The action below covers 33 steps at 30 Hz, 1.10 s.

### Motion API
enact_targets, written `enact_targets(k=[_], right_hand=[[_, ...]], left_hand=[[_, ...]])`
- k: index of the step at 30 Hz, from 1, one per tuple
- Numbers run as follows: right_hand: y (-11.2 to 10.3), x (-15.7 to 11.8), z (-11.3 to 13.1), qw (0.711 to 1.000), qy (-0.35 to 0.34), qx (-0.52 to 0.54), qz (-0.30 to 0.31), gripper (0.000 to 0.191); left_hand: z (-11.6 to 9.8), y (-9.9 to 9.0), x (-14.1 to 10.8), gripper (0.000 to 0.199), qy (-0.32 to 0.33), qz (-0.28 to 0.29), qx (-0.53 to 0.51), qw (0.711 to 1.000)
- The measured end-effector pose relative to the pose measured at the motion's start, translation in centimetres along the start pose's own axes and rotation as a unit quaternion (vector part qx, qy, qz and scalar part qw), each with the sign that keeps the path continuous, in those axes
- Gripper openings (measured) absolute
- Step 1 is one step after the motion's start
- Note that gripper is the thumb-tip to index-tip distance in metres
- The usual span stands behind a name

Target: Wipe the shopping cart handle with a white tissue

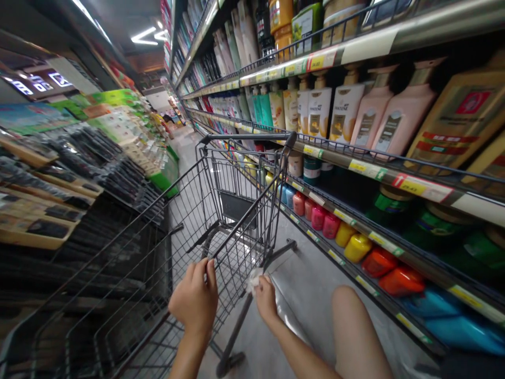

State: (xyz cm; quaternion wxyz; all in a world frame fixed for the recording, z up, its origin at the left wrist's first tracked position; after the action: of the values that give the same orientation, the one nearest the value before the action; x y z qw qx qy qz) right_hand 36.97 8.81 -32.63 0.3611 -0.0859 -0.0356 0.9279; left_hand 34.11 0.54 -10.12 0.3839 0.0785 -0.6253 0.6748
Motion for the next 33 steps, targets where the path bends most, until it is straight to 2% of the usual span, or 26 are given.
enact_targets(k=[2, 3, 8, 10, 12, 14, 18, 23, 29, 33], right_hand=[[-0.8, 0.7, 0.0, 0.998, 0.03, 0.019, -0.048, 0.016], [-1.3, 1.5, 0.8, 0.997, 0.03, 0.034, -0.068, 0.015], [-3.9, 7.8, 9.1, 0.972, -0.038, 0.112, -0.201, 0.015], [-4.2, 9.6, 11.4, 0.968, -0.065, 0.116, -0.212, 0.016], [-4.0, 10.1, 12.0, 0.971, -0.083, 0.103, -0.198, 0.016], [-3.4, 9.5, 11.1, 0.975, -0.087, 0.09, -0.186, 0.017], [-2.2, 7.1, 7.4, 0.977, -0.05, 0.078, -0.193, 0.013], [0.0, 3.8, 3.1, 0.984, -0.006, 0.067, -0.163, 0.012], [1.9, 0.5, -2.0, 0.988, 0.105, 0.044, -0.102, 0.011], [1.7, -0.4, -4.2, 0.98, 0.161, 0.037, -0.114, 0.008]], left_hand=[[0.1, 0.2, -0.1, 0.033, 0.005, -0.003, 0.005, 1.0], [0.2, 0.2, -0.2, 0.033, 0.01, -0.008, 0.008, 1.0], [0.2, 0.2, -0.6, 0.03, 0.042, -0.023, 0.03, 0.998], [0.2, 0.1, -0.7, 0.029, 0.049, -0.03, 0.035, 0.998], [0.2, -0.1, -0.8, 0.028, 0.053, -0.037, 0.037, 0.997], [0.1, -0.1, -0.9, 0.027, 0.055, -0.043, 0.034, 0.997], [0.1, -0.2, -1.0, 0.026, 0.047, -0.05, 0.027, 0.997], [-0.1, -0.3, -1.1, 0.028, 0.025, -0.028, 0.018, 0.999], [-0.2, -0.7, -1.1, 0.031, 0.02, 0.007, 0.003, 1.0], [-0.1, -0.7, -1.2, 0.032, 0.02, 0.011, -0.004, 1.0]])
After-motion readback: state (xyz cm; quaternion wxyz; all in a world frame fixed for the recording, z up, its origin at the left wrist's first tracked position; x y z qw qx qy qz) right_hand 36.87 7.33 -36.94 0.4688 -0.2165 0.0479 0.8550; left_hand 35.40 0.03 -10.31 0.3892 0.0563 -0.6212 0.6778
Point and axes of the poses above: each hand's wrist, its own x-axis towards the middle knuckle, its own y-axis out of the palm, z = x × y, the point moved 1 cm from there along x, towards the middle knuckle, and after that the axes turned 12 degrees about y, right-handed, at the moved point
